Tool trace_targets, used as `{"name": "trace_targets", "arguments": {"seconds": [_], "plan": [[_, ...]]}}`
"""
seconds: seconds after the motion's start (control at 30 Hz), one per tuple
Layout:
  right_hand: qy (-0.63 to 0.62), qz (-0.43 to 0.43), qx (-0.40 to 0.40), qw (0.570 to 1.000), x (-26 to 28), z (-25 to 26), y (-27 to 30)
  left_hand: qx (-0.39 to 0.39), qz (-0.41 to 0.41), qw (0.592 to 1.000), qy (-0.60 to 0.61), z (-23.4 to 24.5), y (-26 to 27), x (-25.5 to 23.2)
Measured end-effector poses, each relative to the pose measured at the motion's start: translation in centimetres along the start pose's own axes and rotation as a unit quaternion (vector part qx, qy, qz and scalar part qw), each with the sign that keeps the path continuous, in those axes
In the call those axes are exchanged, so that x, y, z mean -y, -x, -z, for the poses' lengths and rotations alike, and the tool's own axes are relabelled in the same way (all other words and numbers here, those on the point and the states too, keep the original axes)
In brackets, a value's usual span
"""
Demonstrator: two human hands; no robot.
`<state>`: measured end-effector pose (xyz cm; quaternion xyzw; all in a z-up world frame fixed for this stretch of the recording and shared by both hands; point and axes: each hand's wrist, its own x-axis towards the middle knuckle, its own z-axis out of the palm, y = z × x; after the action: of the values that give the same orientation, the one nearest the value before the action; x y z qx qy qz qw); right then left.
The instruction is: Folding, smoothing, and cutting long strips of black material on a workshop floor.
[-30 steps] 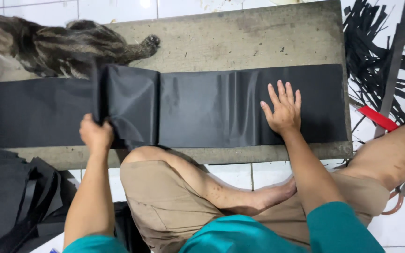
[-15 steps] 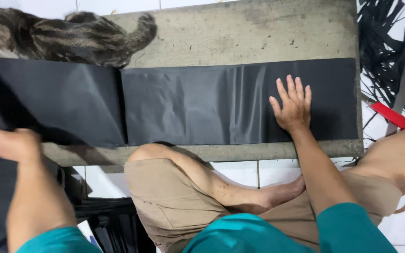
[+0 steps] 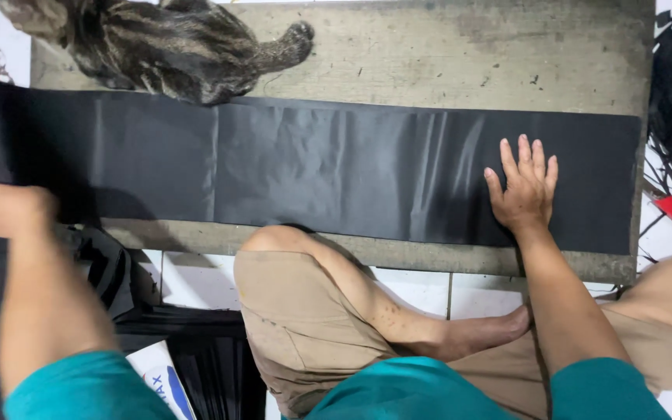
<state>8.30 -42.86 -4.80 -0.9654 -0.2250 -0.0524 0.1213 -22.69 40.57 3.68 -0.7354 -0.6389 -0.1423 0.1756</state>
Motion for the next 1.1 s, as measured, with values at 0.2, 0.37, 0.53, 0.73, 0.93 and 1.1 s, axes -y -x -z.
{"name": "trace_targets", "arguments": {"seconds": [0.2, 0.37, 0.53, 0.73, 0.93, 1.1], "plan": [[0.000, 0.003, 0.000, 1.000, 0.0, 0.1, 0.1, 0.149, -0.032, 0.966, 0.209, -1.0, 17.4, -3.2], [0.007, 0.003, -0.006, 1.000, 0.4, 0.4, 0.1, 0.343, 0.193, 0.823, 0.409, -2.0, 26.8, -4.4], [0.011, 0.003, -0.027, 1.000, 0.2, 0.2, 0.0, 0.365, 0.357, 0.626, 0.589, 3.0, 27.3, -6.9], [-0.003, -0.004, -0.021, 1.000, 0.2, 0.0, 0.1, 0.334, 0.440, 0.583, 0.596, 0.9, 26.1, -6.7], [-0.014, -0.025, 0.005, 1.000, 0.3, 0.2, 0.1, 0.421, 0.449, 0.517, 0.595, -1.3, 25.6, -6.5], [-0.013, -0.022, -0.009, 1.000, -0.1, -0.2, 0.2, 0.421, 0.465, 0.524, 0.576, -5.7, 25.0, -5.8]]}}
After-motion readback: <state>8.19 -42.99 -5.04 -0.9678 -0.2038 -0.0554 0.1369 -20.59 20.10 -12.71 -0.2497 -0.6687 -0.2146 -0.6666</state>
